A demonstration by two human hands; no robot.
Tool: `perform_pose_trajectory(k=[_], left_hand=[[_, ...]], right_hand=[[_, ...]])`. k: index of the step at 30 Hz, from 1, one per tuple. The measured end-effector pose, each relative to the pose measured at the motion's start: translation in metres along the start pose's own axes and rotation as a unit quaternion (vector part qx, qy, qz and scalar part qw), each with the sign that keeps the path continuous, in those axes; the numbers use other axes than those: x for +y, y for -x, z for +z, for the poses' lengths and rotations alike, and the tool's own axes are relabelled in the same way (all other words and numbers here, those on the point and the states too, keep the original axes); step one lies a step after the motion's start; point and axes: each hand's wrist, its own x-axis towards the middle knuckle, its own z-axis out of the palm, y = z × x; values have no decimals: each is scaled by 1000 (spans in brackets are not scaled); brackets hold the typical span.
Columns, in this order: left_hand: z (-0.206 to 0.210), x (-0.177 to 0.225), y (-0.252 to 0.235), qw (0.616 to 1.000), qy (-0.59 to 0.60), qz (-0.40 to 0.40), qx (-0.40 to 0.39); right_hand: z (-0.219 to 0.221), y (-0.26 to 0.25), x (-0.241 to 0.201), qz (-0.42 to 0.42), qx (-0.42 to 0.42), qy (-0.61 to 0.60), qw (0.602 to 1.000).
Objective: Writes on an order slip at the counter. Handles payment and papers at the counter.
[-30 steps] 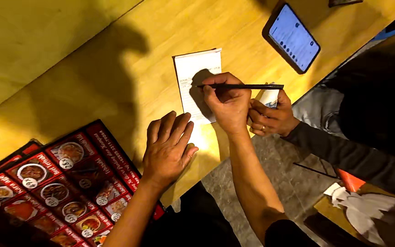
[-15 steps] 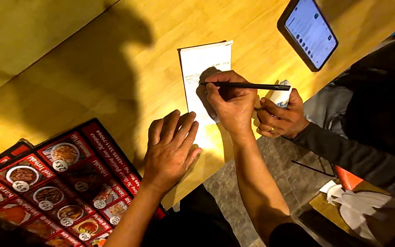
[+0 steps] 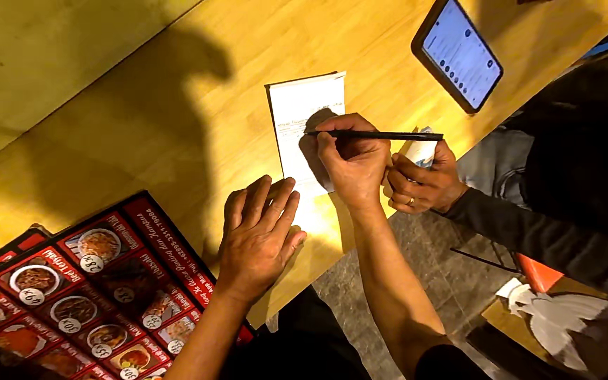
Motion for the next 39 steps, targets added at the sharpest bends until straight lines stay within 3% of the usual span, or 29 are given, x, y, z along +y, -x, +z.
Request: perform_pose_trajectory(k=[39], left_hand=[[1,0,0,1000,-6,1,7]], right_hand=[[1,0,2,-2,14,5,1000]])
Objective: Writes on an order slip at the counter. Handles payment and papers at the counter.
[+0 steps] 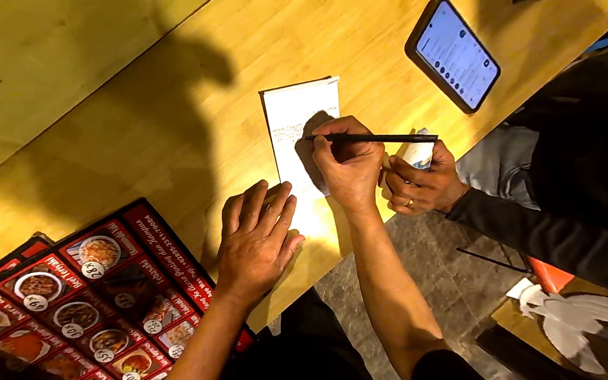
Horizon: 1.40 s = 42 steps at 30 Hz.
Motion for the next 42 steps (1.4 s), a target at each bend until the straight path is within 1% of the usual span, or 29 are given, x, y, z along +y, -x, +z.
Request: perform_pose_trajectory(k=[6,20,24,26,28,29,30,32,34,35,36,38,40,42], left_hand=[[0,0,0,1000,2,-1,1],[-2,0,0,1000,-3,-2,2],[-3,0,0,1000,-10,5,6],[-5,0,-1,1000,-16,7,3],[-6,1,-2,1000,-17,8,2],[-7,1,-2,1000,-16,10,3],[-7,1,-2,1000,-16,11,5],[-7,2,-2,1000,-21,14,12],[-9,2,-2,999,-25,18,12],[-10,3,-3,999,-24,19,11],[-11,3,-3,999,-21,22,12],[-13,1,-3,999,-4,26,21],[-15,-1,-4,999,32,23,30],[-21,-3,-4,996,77,17,31]], right_hand=[[0,0,1,-3,-6,3,1000],[3,-1,0,-6,15,-3,1000],[-2,-4,-6,15,14,-3,1000],[-14,2,-22,47,-1,34,998],[-33,18,-44,98,-24,132,986],[-43,28,-52,126,-42,188,973],[-53,37,-58,164,-69,241,954],[-68,49,-64,237,-138,332,902],[-75,50,-72,292,-194,397,848],[-77,47,-74,307,-209,412,832],[-79,44,-74,313,-215,416,826],[-81,40,-74,314,-221,409,828],[-85,41,-73,308,-213,385,844],[-91,53,-72,289,-183,360,868]])
